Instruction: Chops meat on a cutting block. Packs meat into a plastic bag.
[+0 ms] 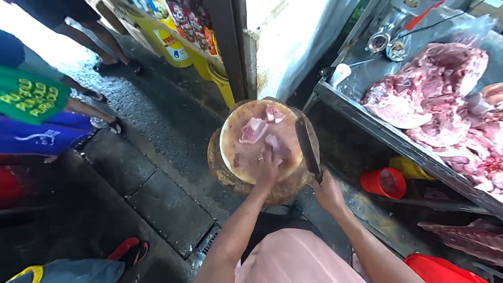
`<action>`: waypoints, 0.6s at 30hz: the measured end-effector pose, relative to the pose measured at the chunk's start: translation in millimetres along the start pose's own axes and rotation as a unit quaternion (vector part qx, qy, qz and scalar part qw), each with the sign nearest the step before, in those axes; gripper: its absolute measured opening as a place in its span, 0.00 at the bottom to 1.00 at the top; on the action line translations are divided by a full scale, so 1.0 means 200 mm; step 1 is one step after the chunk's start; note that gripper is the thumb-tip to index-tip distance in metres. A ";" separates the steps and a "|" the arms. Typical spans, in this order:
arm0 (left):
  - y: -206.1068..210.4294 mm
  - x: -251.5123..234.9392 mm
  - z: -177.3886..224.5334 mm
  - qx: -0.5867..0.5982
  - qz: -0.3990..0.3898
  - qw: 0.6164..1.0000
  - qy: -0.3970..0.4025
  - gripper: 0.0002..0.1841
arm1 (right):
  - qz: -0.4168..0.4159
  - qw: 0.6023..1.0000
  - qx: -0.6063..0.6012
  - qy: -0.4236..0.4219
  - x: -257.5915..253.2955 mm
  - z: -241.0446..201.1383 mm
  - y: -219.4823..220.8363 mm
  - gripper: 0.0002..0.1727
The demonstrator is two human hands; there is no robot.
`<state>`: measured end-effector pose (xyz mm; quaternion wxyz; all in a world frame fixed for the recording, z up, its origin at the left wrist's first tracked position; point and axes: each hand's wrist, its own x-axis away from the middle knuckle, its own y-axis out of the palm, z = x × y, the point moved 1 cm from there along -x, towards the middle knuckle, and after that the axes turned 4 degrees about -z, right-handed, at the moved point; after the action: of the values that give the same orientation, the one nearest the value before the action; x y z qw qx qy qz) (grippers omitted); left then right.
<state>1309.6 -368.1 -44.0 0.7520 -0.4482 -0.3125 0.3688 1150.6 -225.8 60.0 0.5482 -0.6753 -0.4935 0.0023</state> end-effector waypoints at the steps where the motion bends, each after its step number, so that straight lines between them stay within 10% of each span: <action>1: 0.00 -0.03 -0.06 0.010 0.029 0.999 0.024 0.24 | -0.015 1.000 0.004 0.018 -0.02 0.04 0.00 0.25; 7: -0.28 -0.19 -0.05 0.146 0.058 0.986 -0.056 0.19 | -0.053 0.997 -0.016 0.056 -0.05 0.11 0.02 0.24; 14: -0.37 -0.72 0.14 -0.024 -0.044 0.991 0.121 0.19 | -0.060 0.996 -0.028 0.062 -0.05 0.09 0.02 0.23; 18: -0.48 -0.44 0.15 -0.007 -0.025 0.998 0.048 0.23 | -0.071 0.995 -0.043 0.059 -0.07 0.11 0.00 0.24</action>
<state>1264.8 -459.5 43.4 0.7719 -0.4630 -0.2896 0.3256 1132.5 -218.7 43.2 0.5458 -0.6605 -0.5062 -0.0976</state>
